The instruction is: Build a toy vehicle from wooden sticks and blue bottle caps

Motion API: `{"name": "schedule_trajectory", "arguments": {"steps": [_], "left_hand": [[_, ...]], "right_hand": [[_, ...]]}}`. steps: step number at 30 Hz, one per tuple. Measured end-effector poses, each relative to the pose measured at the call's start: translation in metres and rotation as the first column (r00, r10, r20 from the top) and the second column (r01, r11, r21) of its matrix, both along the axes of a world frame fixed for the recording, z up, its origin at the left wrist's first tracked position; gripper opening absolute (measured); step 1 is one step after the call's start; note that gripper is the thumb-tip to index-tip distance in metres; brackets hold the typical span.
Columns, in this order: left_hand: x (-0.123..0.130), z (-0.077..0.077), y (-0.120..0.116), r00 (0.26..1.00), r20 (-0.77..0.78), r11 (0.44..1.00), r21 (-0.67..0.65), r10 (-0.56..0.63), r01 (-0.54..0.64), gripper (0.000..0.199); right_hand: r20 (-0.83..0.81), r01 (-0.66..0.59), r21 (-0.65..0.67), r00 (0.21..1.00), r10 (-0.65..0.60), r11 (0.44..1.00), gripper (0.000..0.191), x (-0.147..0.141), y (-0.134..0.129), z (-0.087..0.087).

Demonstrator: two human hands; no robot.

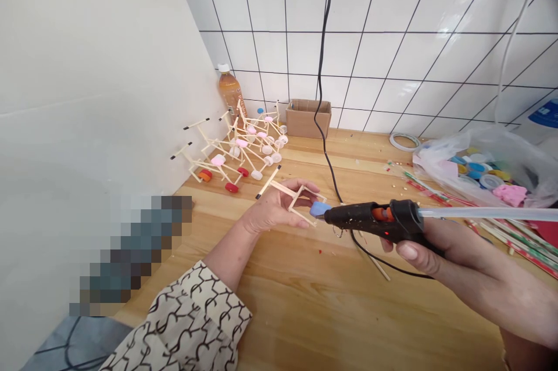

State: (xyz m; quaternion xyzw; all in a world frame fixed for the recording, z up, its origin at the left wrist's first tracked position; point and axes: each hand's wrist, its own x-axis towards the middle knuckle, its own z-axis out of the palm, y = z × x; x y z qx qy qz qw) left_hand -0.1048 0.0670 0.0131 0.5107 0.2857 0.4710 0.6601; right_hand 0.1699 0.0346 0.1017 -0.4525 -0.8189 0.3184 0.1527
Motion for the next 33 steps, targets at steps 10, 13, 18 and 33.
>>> {"name": "schedule_trajectory", "arguments": {"steps": [10, 13, 18, 33], "left_hand": [[-0.003, -0.001, 0.0, 1.0, 0.009, 1.0, 0.02, 0.0, 0.0, 0.057], [-0.003, -0.001, -0.001, 1.0, 0.002, 1.0, 0.011, 0.011, -0.011, 0.058], [-0.002, -0.001, -0.001, 1.0, 0.0, 0.999, 0.034, 0.0, 0.0, 0.058], [0.001, 0.003, -0.003, 0.999, 0.027, 1.0, 0.025, -0.019, 0.018, 0.058]], "right_hand": [[-0.017, 0.0, 0.016, 1.0, 0.0, 1.0, 0.031, 0.004, 0.004, -0.001], [-0.083, 0.02, 0.048, 0.996, -0.016, 0.999, 0.032, 0.001, 0.008, 0.007], [-0.057, 0.108, 0.099, 0.993, -0.103, 0.989, 0.04, 0.001, 0.014, 0.012], [-0.06, 0.054, 0.072, 0.997, -0.05, 0.996, 0.034, -0.01, 0.013, 0.016]]}}
